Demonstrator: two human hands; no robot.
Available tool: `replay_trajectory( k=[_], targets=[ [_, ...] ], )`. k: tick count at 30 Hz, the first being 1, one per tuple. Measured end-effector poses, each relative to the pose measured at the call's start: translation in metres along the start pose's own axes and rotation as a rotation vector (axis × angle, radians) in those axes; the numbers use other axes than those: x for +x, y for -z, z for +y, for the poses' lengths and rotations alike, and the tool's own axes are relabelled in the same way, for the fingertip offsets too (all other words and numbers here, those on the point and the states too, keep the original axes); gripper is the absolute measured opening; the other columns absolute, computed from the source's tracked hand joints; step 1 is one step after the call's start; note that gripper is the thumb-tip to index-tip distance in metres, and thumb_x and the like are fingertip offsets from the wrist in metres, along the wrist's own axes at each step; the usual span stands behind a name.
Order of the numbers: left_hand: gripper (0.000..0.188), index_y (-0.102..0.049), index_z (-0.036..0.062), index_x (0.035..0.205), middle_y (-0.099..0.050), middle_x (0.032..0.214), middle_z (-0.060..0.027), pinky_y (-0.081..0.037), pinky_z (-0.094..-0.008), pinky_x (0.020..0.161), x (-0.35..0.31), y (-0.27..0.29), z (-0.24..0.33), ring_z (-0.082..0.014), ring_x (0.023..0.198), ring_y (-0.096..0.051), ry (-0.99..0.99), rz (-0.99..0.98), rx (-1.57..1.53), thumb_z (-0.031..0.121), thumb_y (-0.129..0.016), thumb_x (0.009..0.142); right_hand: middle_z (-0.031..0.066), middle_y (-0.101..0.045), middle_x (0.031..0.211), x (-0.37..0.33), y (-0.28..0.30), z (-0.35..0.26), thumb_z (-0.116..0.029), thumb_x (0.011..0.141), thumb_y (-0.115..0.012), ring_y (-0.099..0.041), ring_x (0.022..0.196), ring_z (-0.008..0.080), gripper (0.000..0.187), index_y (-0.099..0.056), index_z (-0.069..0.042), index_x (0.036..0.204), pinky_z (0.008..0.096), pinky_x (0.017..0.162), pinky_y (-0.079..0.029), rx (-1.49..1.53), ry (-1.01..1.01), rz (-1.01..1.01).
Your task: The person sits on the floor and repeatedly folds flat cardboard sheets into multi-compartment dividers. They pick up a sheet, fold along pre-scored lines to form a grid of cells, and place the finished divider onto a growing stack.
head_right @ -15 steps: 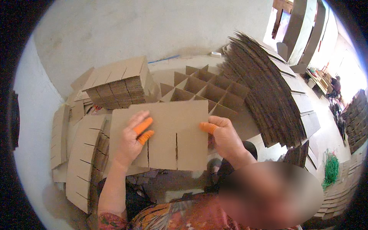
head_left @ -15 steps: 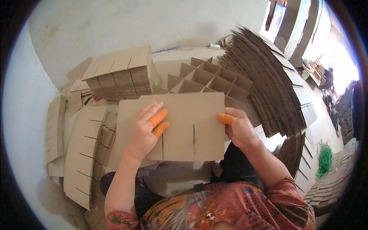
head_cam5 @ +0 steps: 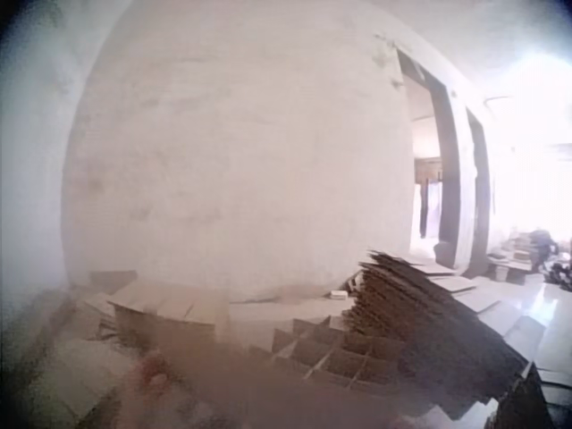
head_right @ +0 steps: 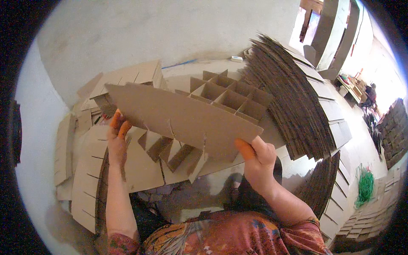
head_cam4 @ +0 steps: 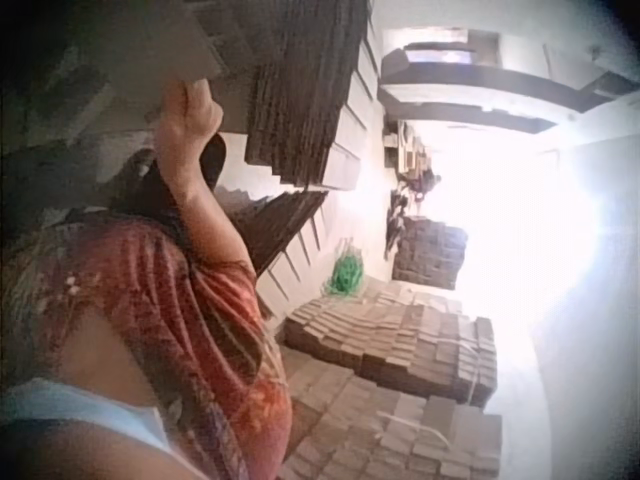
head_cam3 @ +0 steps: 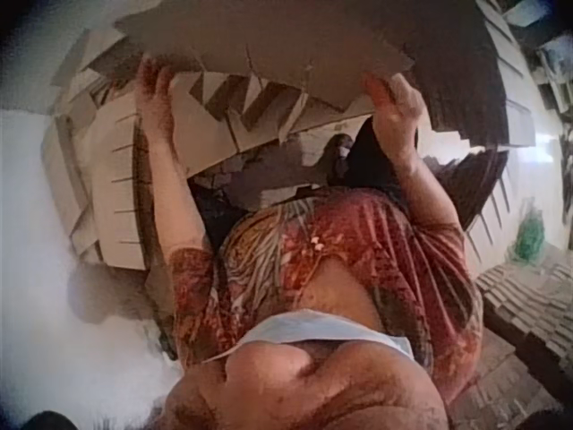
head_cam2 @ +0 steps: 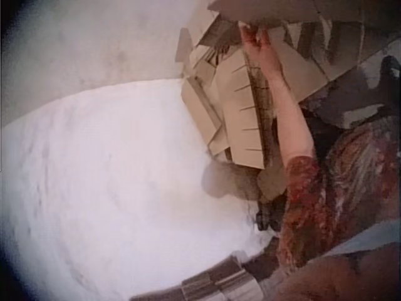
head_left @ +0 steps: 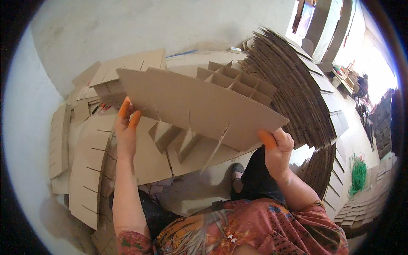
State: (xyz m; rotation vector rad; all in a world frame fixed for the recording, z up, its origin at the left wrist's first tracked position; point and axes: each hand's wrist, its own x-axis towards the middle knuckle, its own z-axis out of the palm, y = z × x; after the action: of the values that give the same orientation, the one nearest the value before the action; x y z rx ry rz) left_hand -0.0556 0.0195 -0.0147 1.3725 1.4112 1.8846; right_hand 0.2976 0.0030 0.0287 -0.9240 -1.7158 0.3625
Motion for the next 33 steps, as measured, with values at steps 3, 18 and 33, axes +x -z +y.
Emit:
replay_trajectory(
  k=[3,18,33],
  targets=[
    [0.049,-0.039,0.0031,0.137,-0.052,0.125,-0.0060,-0.038,-0.0271,0.095,0.000,-0.007,0.009,-0.0127,0.112,-0.048,-0.055,-0.049,-0.020,0.004,-0.054,0.091,0.0056,-0.058,0.069,-0.001,0.004,-0.011,0.001,0.081,-0.061,-0.053,0.062,0.0131,0.009,-0.062,0.001,0.089,0.0250,0.059,-0.041,-0.021,0.003,0.043],
    [0.050,-0.031,0.0042,0.142,-0.041,0.139,-0.0084,-0.029,-0.0291,0.105,0.005,-0.009,-0.033,-0.0155,0.125,-0.039,0.191,-0.199,0.070,0.015,-0.048,0.096,0.0147,-0.058,0.066,-0.049,-0.024,0.036,0.000,0.080,-0.063,-0.055,0.052,0.0228,0.003,-0.064,0.001,0.083,0.0294,0.049,-0.042,-0.008,-0.041,-0.064],
    [0.025,-0.062,-0.0002,0.110,-0.067,0.092,-0.0127,-0.049,-0.0302,0.072,-0.056,-0.027,-0.015,-0.0173,0.082,-0.063,0.009,-0.049,0.487,0.001,-0.059,0.085,0.0171,-0.058,0.066,-0.063,-0.012,0.038,-0.003,0.080,-0.062,-0.058,0.055,0.0328,0.006,-0.065,-0.001,0.085,0.0346,0.048,-0.043,-0.096,0.020,-0.064]
  ],
)
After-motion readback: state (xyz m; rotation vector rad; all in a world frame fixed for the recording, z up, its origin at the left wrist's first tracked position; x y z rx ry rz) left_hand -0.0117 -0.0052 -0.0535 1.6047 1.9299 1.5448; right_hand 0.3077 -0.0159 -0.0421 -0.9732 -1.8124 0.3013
